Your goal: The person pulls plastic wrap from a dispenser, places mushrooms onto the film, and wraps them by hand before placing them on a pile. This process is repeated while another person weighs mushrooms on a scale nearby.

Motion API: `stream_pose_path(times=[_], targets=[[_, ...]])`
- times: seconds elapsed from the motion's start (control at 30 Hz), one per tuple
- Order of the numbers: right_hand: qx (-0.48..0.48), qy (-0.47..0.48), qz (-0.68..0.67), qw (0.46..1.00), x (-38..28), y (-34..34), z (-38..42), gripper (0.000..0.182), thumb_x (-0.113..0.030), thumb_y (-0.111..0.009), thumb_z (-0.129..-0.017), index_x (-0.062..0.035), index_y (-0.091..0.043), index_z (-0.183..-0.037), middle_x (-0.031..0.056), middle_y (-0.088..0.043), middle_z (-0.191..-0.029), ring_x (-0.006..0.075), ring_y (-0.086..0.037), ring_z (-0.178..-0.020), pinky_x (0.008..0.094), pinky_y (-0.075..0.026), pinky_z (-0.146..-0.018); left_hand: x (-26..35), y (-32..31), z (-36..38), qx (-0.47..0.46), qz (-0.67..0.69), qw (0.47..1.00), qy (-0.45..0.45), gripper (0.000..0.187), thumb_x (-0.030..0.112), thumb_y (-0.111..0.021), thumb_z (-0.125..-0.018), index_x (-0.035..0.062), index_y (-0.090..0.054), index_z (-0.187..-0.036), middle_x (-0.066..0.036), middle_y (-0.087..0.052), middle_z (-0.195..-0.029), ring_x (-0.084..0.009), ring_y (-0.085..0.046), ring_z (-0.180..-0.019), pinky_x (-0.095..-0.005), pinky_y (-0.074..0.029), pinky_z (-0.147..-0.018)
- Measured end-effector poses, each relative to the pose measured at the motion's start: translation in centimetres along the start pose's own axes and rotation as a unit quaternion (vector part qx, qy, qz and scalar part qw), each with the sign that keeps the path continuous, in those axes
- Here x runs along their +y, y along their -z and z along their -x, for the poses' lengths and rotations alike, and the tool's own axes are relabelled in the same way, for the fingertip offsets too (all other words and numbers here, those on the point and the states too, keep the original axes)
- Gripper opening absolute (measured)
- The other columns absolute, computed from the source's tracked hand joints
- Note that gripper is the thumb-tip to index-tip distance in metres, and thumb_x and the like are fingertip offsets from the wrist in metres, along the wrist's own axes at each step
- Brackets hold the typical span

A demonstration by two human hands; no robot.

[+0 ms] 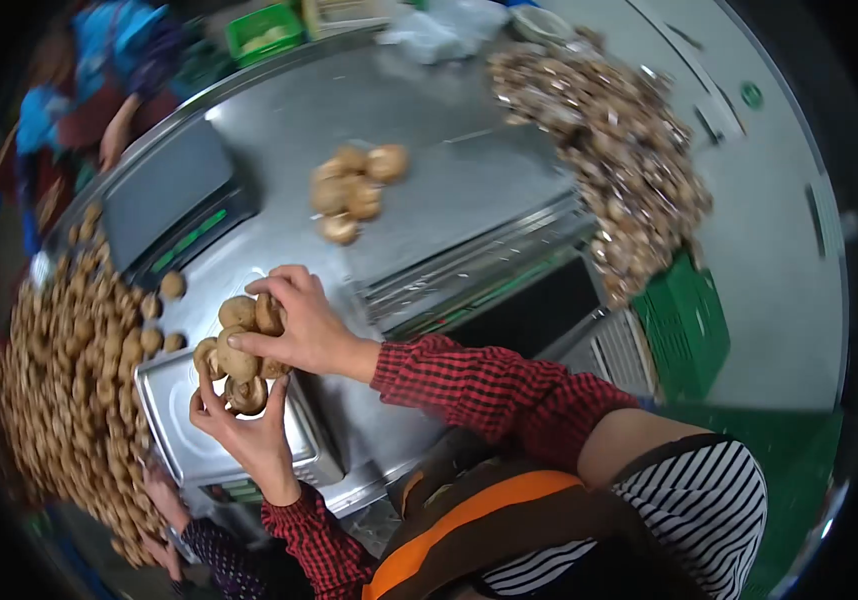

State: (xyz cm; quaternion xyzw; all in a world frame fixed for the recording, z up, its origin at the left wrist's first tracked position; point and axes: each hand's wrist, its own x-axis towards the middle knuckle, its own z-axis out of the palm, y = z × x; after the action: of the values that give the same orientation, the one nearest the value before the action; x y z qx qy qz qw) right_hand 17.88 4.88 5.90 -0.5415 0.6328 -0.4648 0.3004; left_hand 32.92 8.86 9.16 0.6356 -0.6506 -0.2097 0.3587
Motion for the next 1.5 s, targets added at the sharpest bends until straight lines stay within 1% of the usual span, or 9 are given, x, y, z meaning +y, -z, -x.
stream_pose_path(times=[0.1, 0.4, 0.67, 0.73, 0.8, 0.9, 1.1, 1.17, 1.5], targets=[[0.117, 0.048, 0.059, 0.990, 1.8, 9.0, -0.9, 0.068, -0.047, -0.080, -0.070, -0.0031, -0.058, -0.118, 0.0196, -0.047, -0.119, 0.0360, -0.044, -0.116, 0.0450, -0.036, -0.102, 5.8, -6.0, -0.6, -0.051, 0.029, 0.996, -0.071, 0.089, 0.015, -0.089, -0.062, 0.0047, -0.043, -0.138, -0.022, -0.037, -0.125, -0.0382, -0.044, -0.117, -0.0447, -0.041, -0.100], [0.194, -0.156, 0.160, 0.955, 12.3, 28.7, -3.5, 0.072, -0.053, -0.074, -0.076, 0.0008, -0.059, -0.121, 0.0250, -0.050, -0.121, 0.0382, -0.045, -0.118, 0.0415, -0.038, -0.103, 18.6, -24.3, -1.2, -0.191, 0.078, 0.965, -0.159, 0.091, 0.021, -0.088, -0.063, 0.0048, -0.041, -0.139, -0.028, -0.036, -0.125, -0.0443, -0.043, -0.117, -0.0452, -0.038, -0.102], [0.114, -0.138, 0.131, 0.975, 14.4, 30.6, -2.5, 0.074, -0.053, -0.067, -0.083, 0.0037, -0.053, -0.128, 0.0271, -0.052, -0.124, 0.0389, -0.047, -0.120, 0.0433, -0.037, -0.104, 17.6, -24.8, 0.1, -0.226, 0.057, 0.968, -0.094, 0.094, 0.029, -0.085, -0.066, 0.0006, -0.037, -0.141, -0.028, -0.042, -0.129, -0.0418, -0.043, -0.121, -0.0471, -0.037, -0.104], [0.089, -0.127, 0.144, 0.977, 14.5, 31.8, -2.6, 0.069, -0.050, -0.062, -0.087, 0.0040, -0.051, -0.129, 0.0255, -0.053, -0.124, 0.0378, -0.049, -0.120, 0.0430, -0.038, -0.104, 17.4, -23.1, 0.7, -0.192, 0.032, 0.974, -0.112, 0.075, 0.028, -0.082, -0.073, -0.0024, -0.048, -0.133, -0.024, -0.048, -0.131, -0.0353, -0.047, -0.123, -0.0431, -0.041, -0.100], [0.044, -0.123, 0.162, 0.978, 14.3, 33.5, -3.6, 0.065, -0.047, -0.062, -0.088, 0.0045, -0.053, -0.126, 0.0265, -0.052, -0.128, 0.0369, -0.049, -0.121, 0.0430, -0.038, -0.104, 16.5, -21.0, 0.4, -0.130, 0.144, 0.980, -0.049, 0.057, 0.024, -0.077, -0.080, -0.0029, -0.054, -0.125, -0.019, -0.054, -0.127, -0.0292, -0.052, -0.118, -0.0393, -0.044, -0.096], [0.009, -0.063, 0.136, 0.989, 15.1, 33.0, -9.2, 0.057, -0.044, -0.062, -0.088, 0.0033, -0.059, -0.119, 0.0254, -0.060, -0.116, 0.0353, -0.057, -0.111, 0.0425, -0.044, -0.097, 13.2, -18.9, -2.1, 0.137, 0.089, 0.987, 0.011, 0.045, 0.023, -0.069, -0.089, -0.0028, -0.055, -0.124, -0.018, -0.054, -0.130, -0.0259, -0.053, -0.115, -0.0369, -0.045, -0.095], [-0.244, 0.006, 0.113, 0.963, 13.3, 24.2, -21.0, 0.060, -0.046, -0.062, -0.087, 0.0079, -0.063, -0.114, 0.0258, -0.066, -0.107, 0.0332, -0.066, -0.096, 0.0370, -0.051, -0.085, 8.5, -18.4, -6.8, 0.011, 0.347, 0.909, 0.231, 0.084, 0.054, -0.051, -0.094, -0.0076, -0.026, -0.145, -0.025, -0.031, -0.148, -0.0349, -0.033, -0.137, -0.0422, -0.029, -0.112], [-0.320, -0.136, 0.145, 0.926, 12.3, 21.7, -22.0, 0.063, -0.049, -0.062, -0.085, 0.0089, -0.065, -0.110, 0.0262, -0.067, -0.105, 0.0334, -0.066, -0.094, 0.0382, -0.051, -0.083, 8.6, -18.7, -7.2, -0.014, 0.360, 0.901, 0.243, 0.088, 0.058, -0.053, -0.092, -0.0064, -0.026, -0.146, -0.027, -0.029, -0.148, -0.0384, -0.031, -0.138, -0.0444, -0.029, -0.112], [-0.257, -0.120, 0.083, 0.955, 16.5, 23.3, -20.9, 0.054, -0.042, -0.074, -0.078, 0.0057, -0.070, -0.102, 0.0235, -0.069, -0.099, 0.0290, -0.066, -0.091, 0.0374, -0.050, -0.083, 10.9, -20.9, -10.1, -0.033, 0.352, 0.895, 0.271, 0.087, 0.058, -0.058, -0.088, -0.0021, -0.032, -0.145, -0.023, -0.036, -0.145, -0.0324, -0.039, -0.131, -0.0477, -0.035, -0.104]])
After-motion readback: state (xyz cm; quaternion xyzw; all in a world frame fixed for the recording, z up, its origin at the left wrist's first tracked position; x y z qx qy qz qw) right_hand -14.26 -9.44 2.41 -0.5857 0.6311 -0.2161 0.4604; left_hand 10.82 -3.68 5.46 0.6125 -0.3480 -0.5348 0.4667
